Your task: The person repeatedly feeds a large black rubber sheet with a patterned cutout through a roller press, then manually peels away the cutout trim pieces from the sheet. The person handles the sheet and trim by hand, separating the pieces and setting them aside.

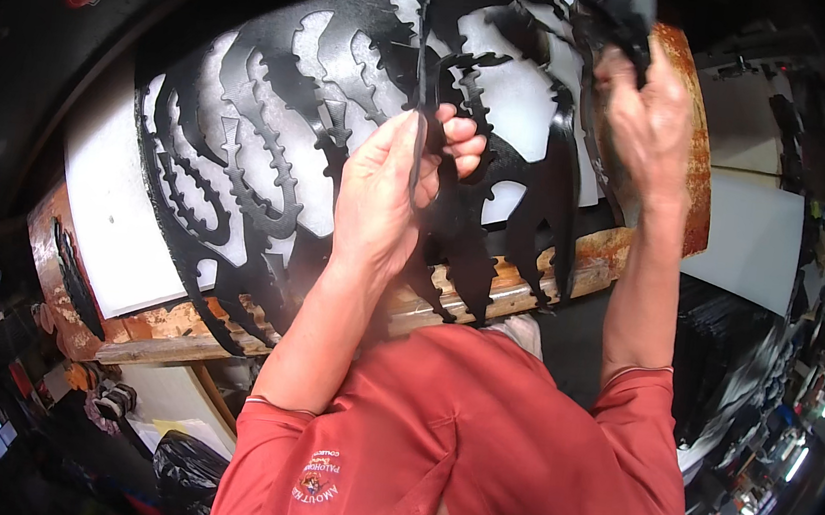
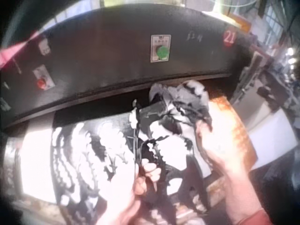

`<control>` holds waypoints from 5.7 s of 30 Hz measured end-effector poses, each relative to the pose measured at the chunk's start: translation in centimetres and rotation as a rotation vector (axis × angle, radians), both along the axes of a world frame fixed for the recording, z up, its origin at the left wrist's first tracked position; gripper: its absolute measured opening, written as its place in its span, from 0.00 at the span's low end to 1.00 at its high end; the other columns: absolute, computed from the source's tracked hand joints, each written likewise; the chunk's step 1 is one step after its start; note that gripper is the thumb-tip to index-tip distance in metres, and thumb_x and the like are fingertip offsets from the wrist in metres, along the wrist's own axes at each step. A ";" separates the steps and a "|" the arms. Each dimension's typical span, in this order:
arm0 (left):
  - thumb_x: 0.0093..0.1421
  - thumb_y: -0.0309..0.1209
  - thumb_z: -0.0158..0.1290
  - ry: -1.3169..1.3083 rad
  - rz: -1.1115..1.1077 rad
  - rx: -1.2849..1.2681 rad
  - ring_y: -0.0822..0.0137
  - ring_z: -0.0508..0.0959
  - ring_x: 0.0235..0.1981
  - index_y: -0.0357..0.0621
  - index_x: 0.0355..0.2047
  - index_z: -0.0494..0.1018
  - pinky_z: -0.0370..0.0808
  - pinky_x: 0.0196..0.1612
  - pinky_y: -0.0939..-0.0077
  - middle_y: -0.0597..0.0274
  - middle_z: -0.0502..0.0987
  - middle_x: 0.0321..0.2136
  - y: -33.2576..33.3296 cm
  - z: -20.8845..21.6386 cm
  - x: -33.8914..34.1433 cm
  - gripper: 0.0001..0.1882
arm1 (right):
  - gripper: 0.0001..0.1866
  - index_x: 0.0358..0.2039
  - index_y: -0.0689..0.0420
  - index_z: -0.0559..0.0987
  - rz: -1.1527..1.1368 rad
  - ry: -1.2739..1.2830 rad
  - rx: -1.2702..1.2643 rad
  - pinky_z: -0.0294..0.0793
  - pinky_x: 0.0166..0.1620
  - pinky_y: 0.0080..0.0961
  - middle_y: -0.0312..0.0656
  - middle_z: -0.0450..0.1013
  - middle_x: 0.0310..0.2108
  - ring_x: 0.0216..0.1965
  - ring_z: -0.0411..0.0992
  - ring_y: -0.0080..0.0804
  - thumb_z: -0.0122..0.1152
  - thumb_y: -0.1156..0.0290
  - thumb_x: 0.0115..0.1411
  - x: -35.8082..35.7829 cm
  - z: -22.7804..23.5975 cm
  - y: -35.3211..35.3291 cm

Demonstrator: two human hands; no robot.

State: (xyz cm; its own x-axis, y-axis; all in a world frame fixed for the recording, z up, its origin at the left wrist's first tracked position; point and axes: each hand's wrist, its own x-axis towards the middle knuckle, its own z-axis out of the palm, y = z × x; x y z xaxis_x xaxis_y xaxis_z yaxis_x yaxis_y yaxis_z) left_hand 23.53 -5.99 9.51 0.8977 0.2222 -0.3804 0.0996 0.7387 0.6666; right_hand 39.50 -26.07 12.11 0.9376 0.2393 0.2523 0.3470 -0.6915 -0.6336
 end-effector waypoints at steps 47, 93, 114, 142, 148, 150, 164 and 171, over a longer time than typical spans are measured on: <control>0.71 0.34 0.60 0.149 -0.085 0.073 0.57 0.78 0.59 0.25 0.69 0.60 0.75 0.68 0.60 0.45 0.74 0.60 -0.3 -2.1 0.6 0.35 | 0.19 0.49 0.64 0.77 0.356 -0.185 -0.204 0.80 0.44 0.43 0.53 0.79 0.35 0.40 0.80 0.53 0.70 0.76 0.57 -4.2 -4.2 2.4; 0.63 0.24 0.62 -0.325 0.051 1.332 0.38 0.64 0.73 0.30 0.72 0.60 0.63 0.73 0.52 0.31 0.60 0.72 -2.6 1.0 -4.0 0.39 | 0.09 0.35 0.69 0.79 0.592 0.108 -0.484 0.74 0.42 0.51 0.56 0.73 0.33 0.35 0.74 0.61 0.63 0.82 0.53 -3.2 7.6 0.7; 0.78 0.38 0.47 0.060 0.149 -0.550 0.58 0.77 0.60 0.40 0.55 0.74 0.75 0.64 0.45 0.55 0.77 0.55 -3.1 2.2 -10.7 0.16 | 0.34 0.58 0.76 0.74 1.035 -0.271 -0.780 0.79 0.52 0.32 0.55 0.73 0.47 0.49 0.74 0.47 0.65 0.75 0.50 -15.2 5.4 5.2; 0.74 0.29 0.47 0.213 -0.069 0.182 0.65 0.84 0.46 0.34 0.55 0.76 0.82 0.51 0.66 0.54 0.83 0.49 -5.5 3.8 -7.1 0.16 | 0.23 0.66 0.71 0.70 0.205 0.796 0.866 0.74 0.54 0.20 0.42 0.79 0.51 0.48 0.76 0.20 0.55 0.72 0.76 -13.9 -0.1 -0.2; 0.74 0.28 0.51 -0.044 0.017 0.354 0.73 0.80 0.41 0.33 0.49 0.79 0.78 0.47 0.73 0.64 0.84 0.42 -6.3 7.9 -8.9 0.12 | 0.28 0.72 0.73 0.62 0.305 0.581 0.828 0.76 0.55 0.22 0.45 0.78 0.53 0.49 0.77 0.26 0.53 0.74 0.77 -16.6 4.7 -2.2; 0.75 0.28 0.52 0.170 -0.064 0.241 0.73 0.80 0.44 0.35 0.52 0.78 0.77 0.50 0.73 0.63 0.83 0.46 -5.9 6.6 -8.5 0.12 | 0.28 0.72 0.73 0.63 0.265 0.684 0.734 0.76 0.55 0.22 0.45 0.78 0.54 0.49 0.76 0.24 0.54 0.73 0.76 -16.7 3.1 -2.0; 0.64 0.21 0.65 0.169 0.016 -0.150 0.70 0.82 0.48 0.39 0.55 0.75 0.81 0.53 0.72 0.62 0.82 0.49 -5.8 0.6 -7.5 0.20 | 0.25 0.62 0.79 0.71 0.543 0.381 0.291 0.63 0.70 0.44 0.67 0.69 0.64 0.68 0.65 0.61 0.50 0.67 0.77 -16.3 -3.1 -1.2; 0.62 0.19 0.65 0.197 -0.079 -0.193 0.67 0.85 0.44 0.37 0.55 0.75 0.83 0.50 0.70 0.60 0.83 0.45 -3.3 0.6 -7.8 0.21 | 0.20 0.56 0.73 0.78 0.650 0.553 0.339 0.78 0.56 0.42 0.61 0.78 0.52 0.51 0.79 0.54 0.50 0.67 0.77 -12.0 -1.7 -1.5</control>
State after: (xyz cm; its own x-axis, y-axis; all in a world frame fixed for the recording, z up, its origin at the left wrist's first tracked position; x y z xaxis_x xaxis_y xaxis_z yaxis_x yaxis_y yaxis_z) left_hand 15.69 -9.31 10.08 0.8142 0.0610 -0.5774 0.2752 0.8351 0.4763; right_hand 27.54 -27.62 10.45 0.6521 0.7571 -0.0396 0.1894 -0.2132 -0.9585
